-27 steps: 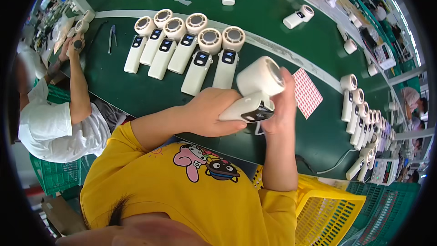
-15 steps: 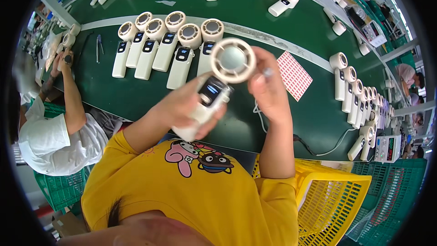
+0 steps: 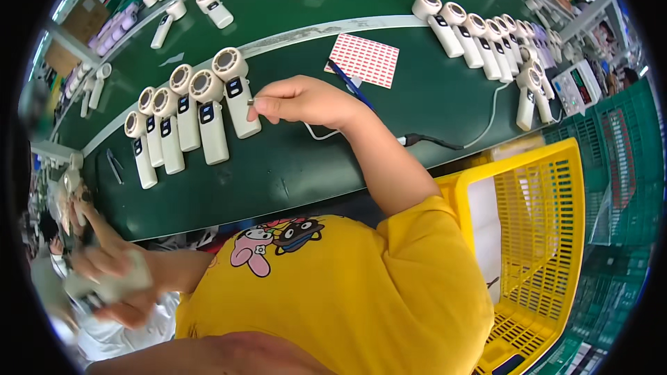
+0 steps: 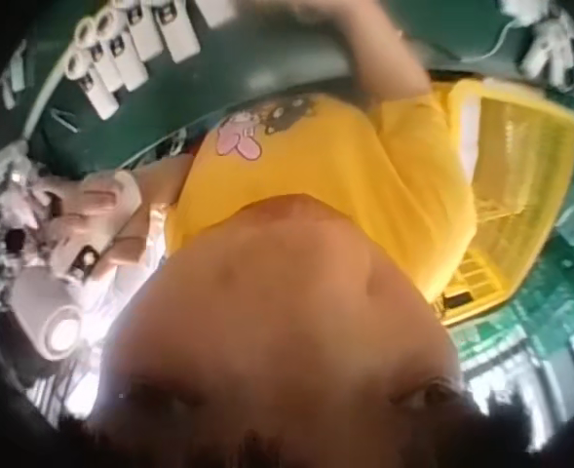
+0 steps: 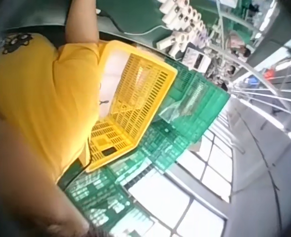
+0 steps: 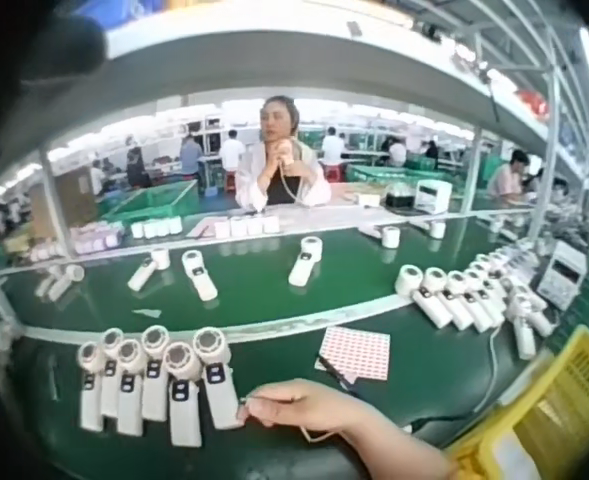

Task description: Inspecting and testing handheld electronic devices at an assembly line station.

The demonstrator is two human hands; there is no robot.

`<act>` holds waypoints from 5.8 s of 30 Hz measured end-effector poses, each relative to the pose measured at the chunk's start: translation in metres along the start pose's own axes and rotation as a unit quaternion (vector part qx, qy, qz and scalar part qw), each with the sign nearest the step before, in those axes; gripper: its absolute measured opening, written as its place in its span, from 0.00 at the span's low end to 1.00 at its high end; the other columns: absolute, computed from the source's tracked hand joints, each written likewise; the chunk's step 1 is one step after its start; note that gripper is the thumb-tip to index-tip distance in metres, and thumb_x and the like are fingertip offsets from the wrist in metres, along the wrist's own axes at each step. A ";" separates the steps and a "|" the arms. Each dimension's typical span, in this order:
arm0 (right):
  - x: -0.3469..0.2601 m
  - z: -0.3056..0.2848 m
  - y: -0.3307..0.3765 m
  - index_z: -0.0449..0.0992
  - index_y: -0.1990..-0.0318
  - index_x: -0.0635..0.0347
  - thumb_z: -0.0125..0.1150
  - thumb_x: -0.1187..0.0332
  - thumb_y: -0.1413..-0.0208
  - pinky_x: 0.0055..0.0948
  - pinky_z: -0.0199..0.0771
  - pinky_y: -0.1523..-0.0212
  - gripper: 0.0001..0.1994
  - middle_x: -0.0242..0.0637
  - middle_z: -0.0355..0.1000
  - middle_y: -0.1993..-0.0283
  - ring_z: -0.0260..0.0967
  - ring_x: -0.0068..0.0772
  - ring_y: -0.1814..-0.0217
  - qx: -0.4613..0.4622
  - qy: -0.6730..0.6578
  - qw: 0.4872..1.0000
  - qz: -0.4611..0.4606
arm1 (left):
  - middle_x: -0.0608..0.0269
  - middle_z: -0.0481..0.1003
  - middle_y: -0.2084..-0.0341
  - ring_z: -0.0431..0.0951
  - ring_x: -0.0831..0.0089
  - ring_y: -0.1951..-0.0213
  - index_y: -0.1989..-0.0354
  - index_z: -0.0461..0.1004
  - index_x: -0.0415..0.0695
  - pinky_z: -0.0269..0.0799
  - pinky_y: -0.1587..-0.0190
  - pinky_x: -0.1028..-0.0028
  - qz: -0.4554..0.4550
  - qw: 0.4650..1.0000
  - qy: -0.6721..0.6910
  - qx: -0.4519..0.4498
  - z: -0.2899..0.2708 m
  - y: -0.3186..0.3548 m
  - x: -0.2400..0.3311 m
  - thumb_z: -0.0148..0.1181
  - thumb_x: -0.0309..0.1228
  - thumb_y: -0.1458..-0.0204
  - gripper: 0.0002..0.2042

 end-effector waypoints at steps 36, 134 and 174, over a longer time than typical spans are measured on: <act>0.022 0.003 -0.007 0.74 0.64 0.61 0.51 0.63 0.47 0.23 0.64 0.68 0.11 0.31 0.71 0.72 0.62 0.26 0.74 0.114 0.205 0.972 0.004 | 0.56 0.60 0.69 0.56 0.75 0.83 0.63 0.56 0.37 0.62 0.58 0.75 -0.053 0.991 0.030 0.121 -0.029 -0.014 -0.005 0.56 0.36 0.59 0.21; 0.006 0.011 0.030 0.55 0.44 0.68 0.46 0.45 0.48 0.38 0.69 0.59 0.34 0.48 0.70 0.70 0.70 0.45 0.65 0.046 -0.394 0.895 -0.205 | 0.54 0.71 0.71 0.73 0.69 0.69 0.66 0.63 0.36 0.68 0.69 0.75 -0.479 0.808 -0.045 -0.340 0.104 0.061 -0.118 0.49 0.23 0.59 0.10; 0.009 0.015 0.076 0.73 0.63 0.58 0.49 0.83 0.62 0.27 0.64 0.59 0.16 0.35 0.69 0.64 0.63 0.36 0.61 -0.078 0.275 0.952 -0.114 | 0.52 0.69 0.79 0.68 0.58 0.80 0.73 0.66 0.35 0.66 0.75 0.68 -0.195 0.591 -0.743 -0.246 0.026 0.061 -0.169 0.53 0.36 0.56 0.13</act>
Point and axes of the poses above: each hand's wrist, its own y-axis away from the middle knuckle, its own z-axis out of the palm, x = y × z, the point moved 1 cm from there along -y, towards the middle knuckle
